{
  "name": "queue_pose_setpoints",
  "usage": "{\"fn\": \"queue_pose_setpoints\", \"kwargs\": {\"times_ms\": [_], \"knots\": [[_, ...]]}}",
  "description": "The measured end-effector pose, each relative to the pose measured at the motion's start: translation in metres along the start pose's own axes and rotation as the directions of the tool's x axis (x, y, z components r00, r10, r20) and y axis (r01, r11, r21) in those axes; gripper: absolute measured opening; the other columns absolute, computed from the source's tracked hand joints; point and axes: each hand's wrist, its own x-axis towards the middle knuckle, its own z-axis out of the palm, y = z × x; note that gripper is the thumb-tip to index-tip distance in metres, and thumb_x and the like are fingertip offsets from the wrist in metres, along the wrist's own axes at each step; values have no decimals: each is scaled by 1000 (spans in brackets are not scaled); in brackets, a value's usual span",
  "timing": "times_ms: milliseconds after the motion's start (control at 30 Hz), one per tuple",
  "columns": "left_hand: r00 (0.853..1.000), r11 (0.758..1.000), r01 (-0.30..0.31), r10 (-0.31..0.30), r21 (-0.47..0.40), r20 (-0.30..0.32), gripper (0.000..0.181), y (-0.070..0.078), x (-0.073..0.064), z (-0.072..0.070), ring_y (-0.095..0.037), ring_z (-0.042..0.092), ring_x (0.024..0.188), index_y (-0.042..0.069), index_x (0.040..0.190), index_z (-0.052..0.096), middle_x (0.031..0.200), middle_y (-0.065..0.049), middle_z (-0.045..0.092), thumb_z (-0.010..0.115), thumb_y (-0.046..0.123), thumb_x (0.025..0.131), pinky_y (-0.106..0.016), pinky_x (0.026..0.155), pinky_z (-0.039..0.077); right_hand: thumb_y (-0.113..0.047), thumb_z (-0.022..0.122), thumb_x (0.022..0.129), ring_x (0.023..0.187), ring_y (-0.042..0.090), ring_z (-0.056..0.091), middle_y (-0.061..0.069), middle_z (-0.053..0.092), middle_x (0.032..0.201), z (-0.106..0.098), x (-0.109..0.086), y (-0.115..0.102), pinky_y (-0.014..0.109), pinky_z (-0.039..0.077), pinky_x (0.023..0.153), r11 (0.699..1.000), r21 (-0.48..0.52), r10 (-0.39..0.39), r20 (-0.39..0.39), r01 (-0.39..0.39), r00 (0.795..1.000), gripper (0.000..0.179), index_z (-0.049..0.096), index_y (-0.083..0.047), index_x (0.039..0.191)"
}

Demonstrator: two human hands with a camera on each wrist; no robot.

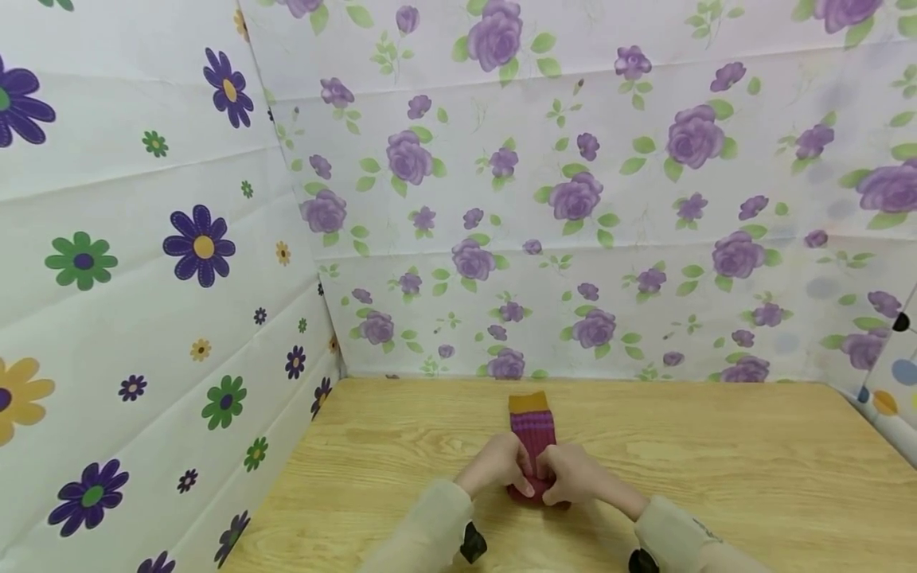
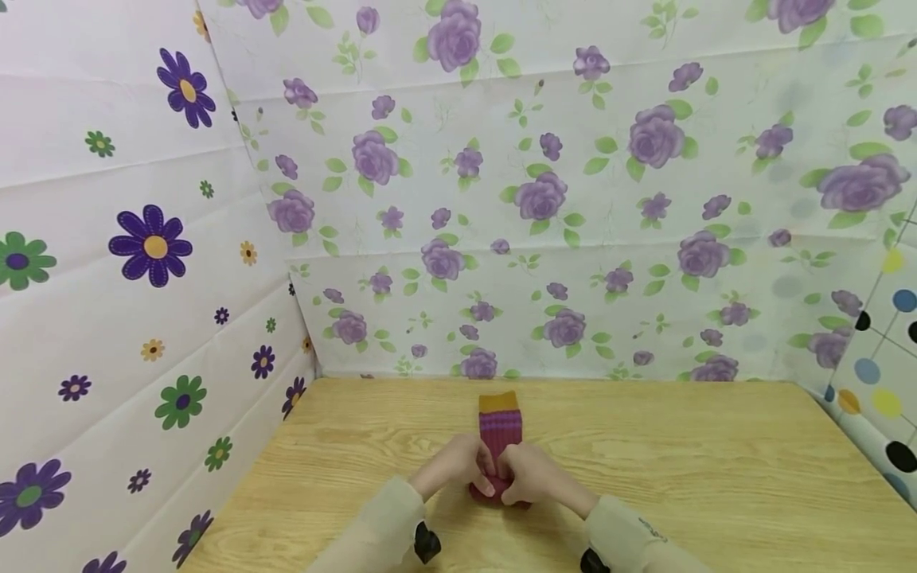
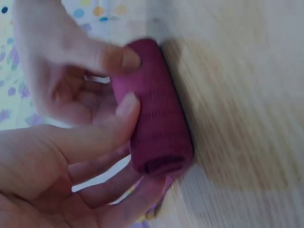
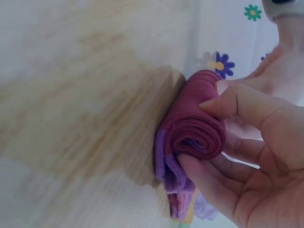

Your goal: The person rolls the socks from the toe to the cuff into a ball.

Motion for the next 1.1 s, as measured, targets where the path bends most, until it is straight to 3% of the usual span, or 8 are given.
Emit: {"fn": "queue_pose_setpoints", "kwargs": {"times_ms": [133, 333, 567, 733, 933, 1100], "knots": [[996, 996, -72, 74, 45, -41, 14, 4, -3, 3, -3, 51, 61, 5, 71, 72, 68, 0, 70, 86, 4, 67, -17, 53, 46, -5, 79, 66, 54, 1, 35, -9, 48, 59, -5, 4, 3, 18, 30, 49, 999, 39, 12, 36, -13, 999, 17, 63, -7, 70], [992, 990, -100, 107, 101, -66, 13, 7, -5, 7, -4, 55, 65, 7, 71, 72, 70, 1, 70, 85, 4, 69, -16, 57, 46, -2, 76, 65, 51, 0, 36, -9, 48, 56, -9, 7, 5, 17, 29, 46, 994, 103, 25, 74, -33, 997, 15, 63, -8, 67], [982, 949, -186, 187, 254, 22, 22, 6, -4, 2, 0, 55, 65, 9, 76, 73, 73, 5, 70, 90, 9, 63, -13, 60, 45, -1, 75, 66, 46, 2, 37, -11, 44, 51, -11, 6, 1, 17, 29, 44, 981, 183, 54, 59, -63, 997, 17, 61, -7, 61], [982, 957, -189, 177, 219, 74, 28, 2, -2, 1, 1, 50, 62, 10, 75, 71, 71, 7, 68, 93, 11, 57, -14, 58, 45, -1, 73, 66, 43, 2, 39, -12, 42, 48, -7, 5, -5, 18, 31, 41, 969, 222, 103, 47, -111, 994, 20, 57, -7, 55], [979, 958, -205, 200, 201, 44, 25, 3, -2, 6, 2, 41, 54, 9, 69, 70, 62, 7, 65, 92, 10, 57, -13, 50, 41, -5, 72, 68, 42, 5, 48, -10, 47, 47, -5, 4, -6, 22, 43, 41, 945, 264, 181, 73, -194, 981, 17, 60, -8, 56], [974, 955, -225, 219, 193, 50, 20, 5, -1, 5, 2, 41, 54, 9, 72, 73, 64, 6, 67, 90, 8, 61, -12, 50, 40, -6, 72, 68, 43, 7, 51, -10, 46, 47, -5, 4, -2, 24, 47, 42, 937, 280, 194, 83, -210, 977, 22, 56, -11, 55]]}}
